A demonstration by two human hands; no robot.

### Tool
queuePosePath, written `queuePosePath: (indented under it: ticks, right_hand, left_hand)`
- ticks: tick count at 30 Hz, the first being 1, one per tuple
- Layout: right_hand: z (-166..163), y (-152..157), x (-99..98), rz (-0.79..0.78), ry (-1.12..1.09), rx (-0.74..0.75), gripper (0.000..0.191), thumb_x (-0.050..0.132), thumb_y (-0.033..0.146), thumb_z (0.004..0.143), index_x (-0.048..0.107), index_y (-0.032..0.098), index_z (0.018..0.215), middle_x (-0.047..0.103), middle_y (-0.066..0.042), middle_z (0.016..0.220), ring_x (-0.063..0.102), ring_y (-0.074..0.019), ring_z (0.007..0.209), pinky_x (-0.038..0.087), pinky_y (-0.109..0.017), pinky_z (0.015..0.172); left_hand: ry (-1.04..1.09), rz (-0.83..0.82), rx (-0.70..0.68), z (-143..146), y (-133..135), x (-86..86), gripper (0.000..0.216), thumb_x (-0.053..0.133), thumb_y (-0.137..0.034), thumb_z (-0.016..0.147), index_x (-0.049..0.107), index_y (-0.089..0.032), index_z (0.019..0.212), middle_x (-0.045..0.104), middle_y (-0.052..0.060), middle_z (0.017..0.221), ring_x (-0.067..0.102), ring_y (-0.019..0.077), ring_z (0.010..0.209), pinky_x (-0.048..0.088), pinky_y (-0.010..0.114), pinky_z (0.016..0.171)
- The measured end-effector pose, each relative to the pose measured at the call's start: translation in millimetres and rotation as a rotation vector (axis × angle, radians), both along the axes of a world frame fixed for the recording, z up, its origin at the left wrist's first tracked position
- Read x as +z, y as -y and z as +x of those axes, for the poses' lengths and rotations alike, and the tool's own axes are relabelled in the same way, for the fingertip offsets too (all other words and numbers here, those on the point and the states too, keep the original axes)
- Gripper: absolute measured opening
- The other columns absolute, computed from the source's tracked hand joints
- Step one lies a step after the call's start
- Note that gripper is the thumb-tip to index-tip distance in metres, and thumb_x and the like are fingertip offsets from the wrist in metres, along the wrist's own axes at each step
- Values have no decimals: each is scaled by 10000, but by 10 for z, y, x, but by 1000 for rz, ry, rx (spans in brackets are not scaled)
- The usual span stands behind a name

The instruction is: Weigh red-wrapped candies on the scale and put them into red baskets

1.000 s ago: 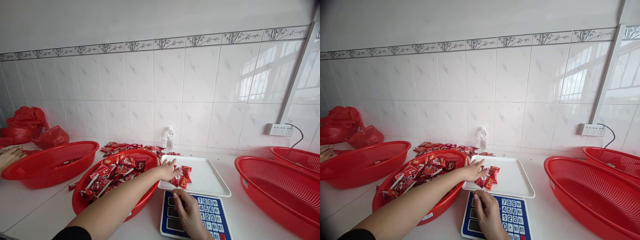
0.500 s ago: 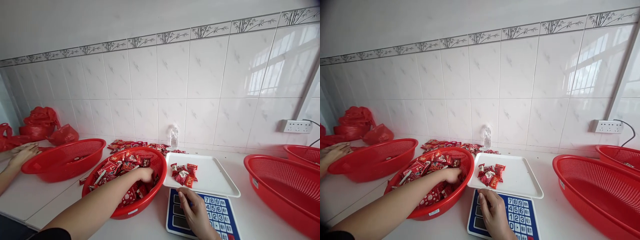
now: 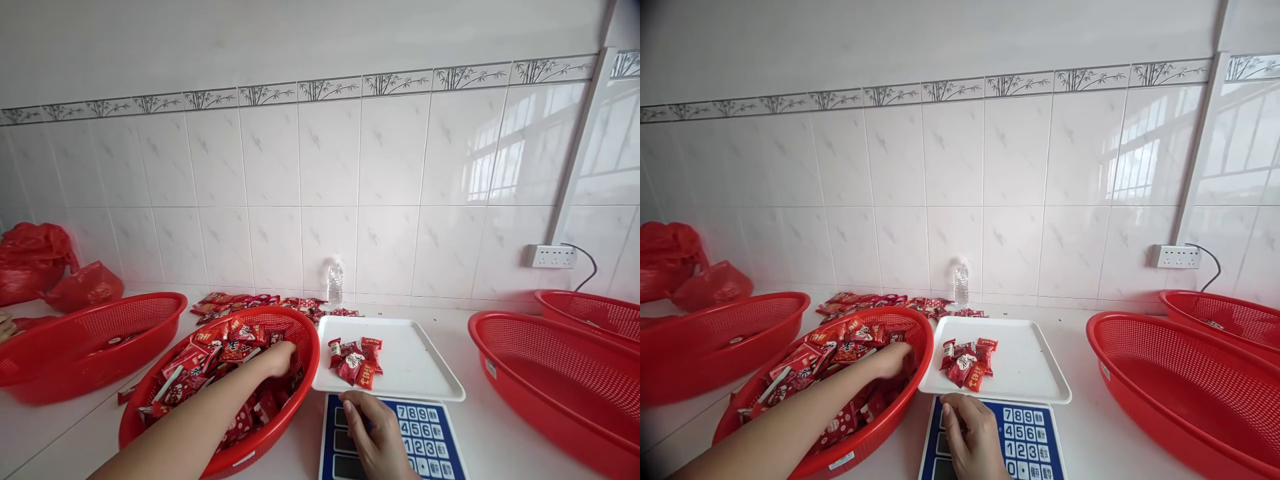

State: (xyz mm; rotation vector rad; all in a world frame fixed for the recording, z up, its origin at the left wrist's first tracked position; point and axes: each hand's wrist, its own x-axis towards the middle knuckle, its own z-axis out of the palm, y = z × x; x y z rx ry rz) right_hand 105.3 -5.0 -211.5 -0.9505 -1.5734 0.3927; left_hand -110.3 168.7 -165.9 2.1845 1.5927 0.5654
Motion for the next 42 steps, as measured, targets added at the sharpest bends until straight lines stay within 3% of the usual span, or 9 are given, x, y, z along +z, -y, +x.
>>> queuePosePath:
  ticks: [6,10,13,19,24,29,33,38,42]
  right_hand:
    - [8,-8,30,36,31,-12,243,437,308,938,658,207,950,683,-39,783,625,-128,636,478,-182,552]
    - [9,2,56,38,30,-22,223,447,297,934,654,215,942,686,-33,790,629,-134,666,475,-192,593]
    - [13,10,86,41,39,-32,223,443,294,936,651,216,929,679,-26,769,614,-133,649,461,-202,603]
    - [10,9,102,34,29,-13,221,436,291,936,645,220,920,658,-15,745,582,-130,642,440,-207,609]
    - [4,34,111,23,15,17,212,437,278,936,639,215,935,622,2,707,546,-114,603,419,-204,593]
    - [13,45,149,43,20,9,231,422,272,940,642,202,929,613,0,691,528,-112,594,410,-210,590]
    - [27,72,181,47,37,6,238,423,277,940,648,204,912,630,-9,705,552,-120,610,424,-219,603]
    - [45,135,205,70,47,-10,235,429,276,937,654,208,948,670,-36,784,603,-145,698,451,-247,656]
    - [92,113,220,93,33,-141,234,430,291,939,643,199,971,653,-38,767,591,-150,681,459,-267,647]
  left_hand:
    - [116,170,20,137,-23,456,198,466,-172,791,609,-166,927,666,34,801,615,180,696,455,280,651]
    - [273,202,-142,504,177,691,284,457,-263,817,614,-176,1037,688,56,967,641,201,834,490,317,766]
    - [200,143,-303,775,343,677,367,528,-348,821,616,-173,1130,634,100,1199,572,247,1108,423,359,962]
    - [-140,-78,-521,1094,461,445,669,547,-454,837,368,-188,1423,252,112,1528,197,286,1408,179,432,1143]
    - [-131,-69,-592,1235,413,472,782,512,-609,816,332,-165,1435,304,142,1500,295,285,1368,251,410,1117]
    - [-217,-95,-600,1323,412,477,916,602,-694,698,337,-218,1435,205,132,1540,123,340,1415,134,507,1134]
    - [89,41,-463,1365,629,620,626,425,-548,894,407,-151,1377,361,146,1469,285,273,1376,223,424,1132]
    - [494,236,-391,1045,1304,927,410,334,-443,957,466,-225,1278,557,67,1292,494,203,1218,403,339,1021]
    - [503,653,-426,667,1731,510,206,392,-254,942,568,-232,1049,654,52,895,617,169,814,502,276,766]
